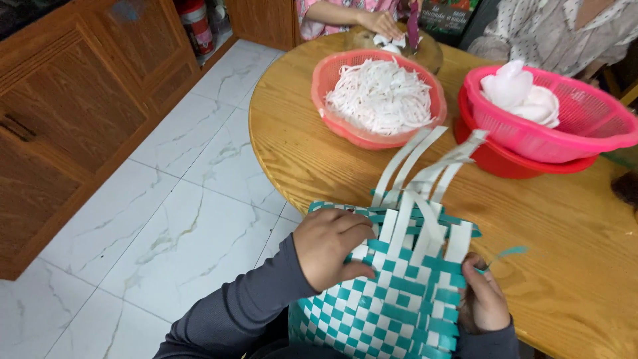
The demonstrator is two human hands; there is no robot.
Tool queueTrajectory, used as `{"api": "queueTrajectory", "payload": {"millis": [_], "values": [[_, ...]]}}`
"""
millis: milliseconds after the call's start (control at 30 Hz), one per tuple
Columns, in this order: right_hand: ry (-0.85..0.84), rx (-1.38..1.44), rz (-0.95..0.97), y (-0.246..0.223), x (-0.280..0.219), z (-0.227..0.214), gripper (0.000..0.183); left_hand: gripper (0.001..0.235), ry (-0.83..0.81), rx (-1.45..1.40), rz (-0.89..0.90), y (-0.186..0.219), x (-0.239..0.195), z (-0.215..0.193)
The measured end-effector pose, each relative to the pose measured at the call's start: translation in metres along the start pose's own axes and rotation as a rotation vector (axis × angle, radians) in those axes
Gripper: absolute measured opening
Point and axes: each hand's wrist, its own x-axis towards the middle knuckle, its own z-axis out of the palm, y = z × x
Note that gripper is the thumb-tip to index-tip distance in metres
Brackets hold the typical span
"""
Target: Weaving a plastic basket by interlacing and tucking in plastic strips.
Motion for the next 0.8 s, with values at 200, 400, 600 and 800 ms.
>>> {"api": "queueTrajectory", "payload": {"millis": [200,400,600,800], "values": [[-0.428,0.462,0.12,0.0,-0.021,-0.018,0.047,0.061,0.099,0.007,0.036,0.04,-0.01,-0.029],[0.015,0.165,0.077,0.024,-0.04,-0.055,0.016,0.055,0.21,0.064,-0.008,0.047,-0.033,-0.016],[0.239,-0.254,0.142,-0.021,-0.099,0.023,0.065,0.039,0.392,-0.067,0.092,0.055,-0.047,-0.016],[0.024,0.078,-0.049,0.021,-0.091,-0.029,0.062,0.039,0.476,-0.159,0.062,0.044,-0.069,0.005]]}}
